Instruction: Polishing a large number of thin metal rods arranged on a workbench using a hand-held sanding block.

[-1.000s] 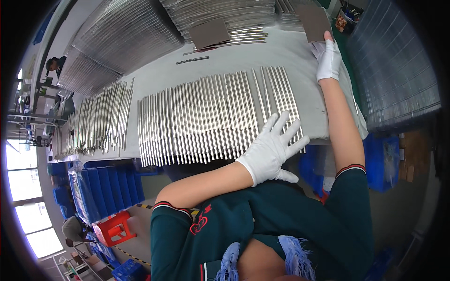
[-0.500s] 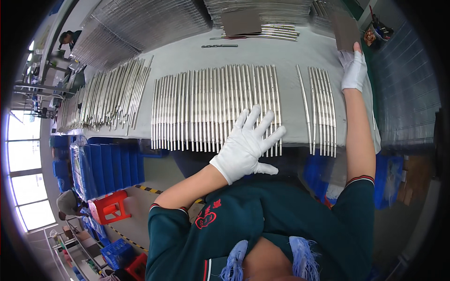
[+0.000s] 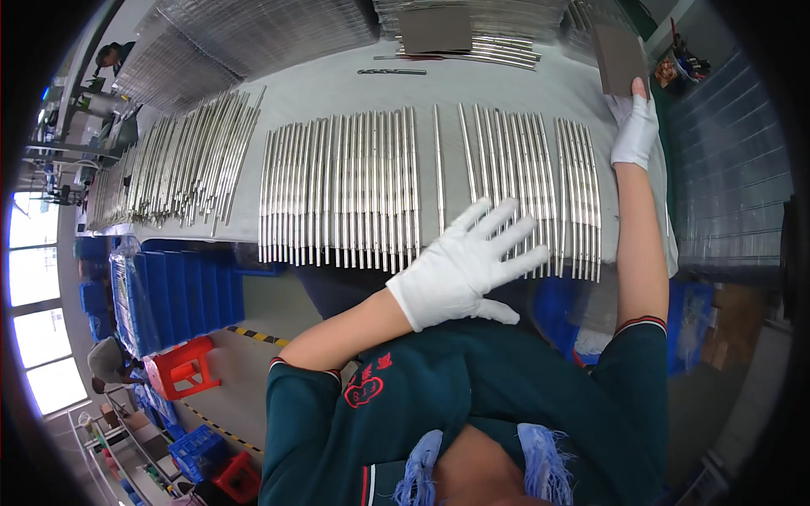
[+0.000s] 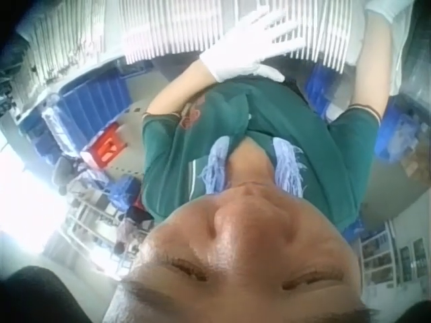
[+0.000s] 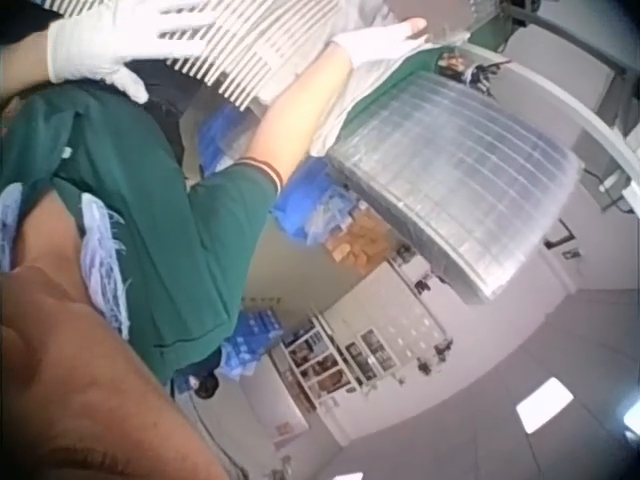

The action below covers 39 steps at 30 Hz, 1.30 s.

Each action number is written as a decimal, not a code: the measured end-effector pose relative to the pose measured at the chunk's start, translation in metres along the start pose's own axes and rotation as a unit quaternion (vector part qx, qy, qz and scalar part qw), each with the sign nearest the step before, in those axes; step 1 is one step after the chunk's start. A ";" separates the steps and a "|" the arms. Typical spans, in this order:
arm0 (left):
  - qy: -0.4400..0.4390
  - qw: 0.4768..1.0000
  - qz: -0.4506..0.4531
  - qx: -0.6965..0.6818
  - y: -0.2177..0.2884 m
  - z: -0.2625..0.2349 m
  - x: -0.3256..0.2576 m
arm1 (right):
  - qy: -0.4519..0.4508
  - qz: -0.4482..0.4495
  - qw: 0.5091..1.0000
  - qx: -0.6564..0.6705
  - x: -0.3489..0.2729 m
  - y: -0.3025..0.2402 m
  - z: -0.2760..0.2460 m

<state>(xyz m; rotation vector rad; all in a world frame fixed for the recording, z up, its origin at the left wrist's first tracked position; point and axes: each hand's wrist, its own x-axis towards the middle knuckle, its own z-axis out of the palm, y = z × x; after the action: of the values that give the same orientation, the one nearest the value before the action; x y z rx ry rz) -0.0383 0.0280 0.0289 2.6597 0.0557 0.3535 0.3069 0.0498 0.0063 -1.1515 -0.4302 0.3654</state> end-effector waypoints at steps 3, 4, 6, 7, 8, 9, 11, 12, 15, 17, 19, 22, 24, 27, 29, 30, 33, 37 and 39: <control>-0.011 0.982 -0.133 0.130 -0.013 -0.030 -0.042 | -0.007 -0.002 1.000 -0.008 0.003 0.002 -0.002; -0.014 0.974 -0.167 0.152 -0.017 -0.038 -0.053 | -0.013 -0.002 1.000 -0.011 0.003 0.003 -0.004; -0.005 0.965 -0.196 0.176 -0.020 -0.038 -0.063 | -0.010 -0.006 1.000 -0.021 0.004 0.004 -0.005; -0.002 0.965 -0.198 0.174 -0.021 -0.036 -0.065 | -0.019 -0.014 0.999 -0.028 0.004 0.005 -0.005; -0.020 0.963 -0.210 0.170 -0.022 -0.035 -0.068 | -0.002 -0.012 0.999 -0.037 0.004 0.006 -0.005; -0.004 0.968 -0.188 0.164 -0.022 -0.033 -0.067 | 0.001 -0.016 0.999 -0.046 0.004 0.006 -0.005; -0.013 0.974 -0.171 0.150 -0.025 -0.026 -0.060 | 0.003 -0.006 0.998 -0.056 0.004 0.006 -0.004; -0.007 0.976 -0.164 0.144 -0.025 -0.022 -0.054 | -0.003 -0.009 0.998 -0.058 0.003 0.006 -0.004; 0.011 0.983 -0.141 0.119 -0.017 -0.011 -0.036 | -0.018 -0.026 0.996 -0.079 0.004 0.006 -0.004; 0.004 0.989 -0.114 0.089 -0.015 -0.008 -0.027 | -0.017 -0.034 0.995 -0.092 0.004 0.006 -0.004; 0.006 0.994 -0.101 0.032 -0.012 -0.009 -0.026 | -0.017 -0.037 0.994 -0.099 0.004 0.006 -0.005; 0.021 0.985 -0.154 0.071 -0.016 -0.025 -0.053 | -0.022 -0.021 0.995 -0.097 0.004 0.005 -0.004; 0.030 0.961 -0.225 0.159 -0.026 -0.042 -0.082 | -0.026 -0.023 0.995 -0.094 0.003 0.004 -0.003; 0.028 0.901 -0.363 0.238 -0.035 -0.055 -0.118 | -0.021 -0.029 0.994 -0.102 0.001 0.004 -0.002; 0.063 0.900 -0.345 0.259 -0.040 -0.050 -0.125 | -0.017 -0.036 0.993 -0.115 0.001 0.006 -0.002; 0.070 0.899 -0.349 0.254 -0.041 -0.048 -0.127 | -0.015 -0.040 0.991 -0.124 0.001 0.006 -0.003; 0.087 0.918 -0.313 0.229 -0.040 -0.042 -0.122 | -0.024 -0.067 0.985 -0.155 0.004 0.010 -0.007; 0.051 0.938 -0.295 0.171 -0.032 -0.038 -0.106 | -0.035 -0.105 0.972 -0.206 0.012 0.014 -0.014; 0.046 0.944 -0.278 0.172 -0.028 -0.035 -0.095 | -0.042 -0.109 0.972 -0.203 0.015 0.016 -0.017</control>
<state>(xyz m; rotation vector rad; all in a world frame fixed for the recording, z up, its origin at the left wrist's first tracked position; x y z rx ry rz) -0.1391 0.0591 0.0241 2.8031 0.9564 0.2956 0.3270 0.0496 -0.0122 -1.4729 -0.7223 0.1338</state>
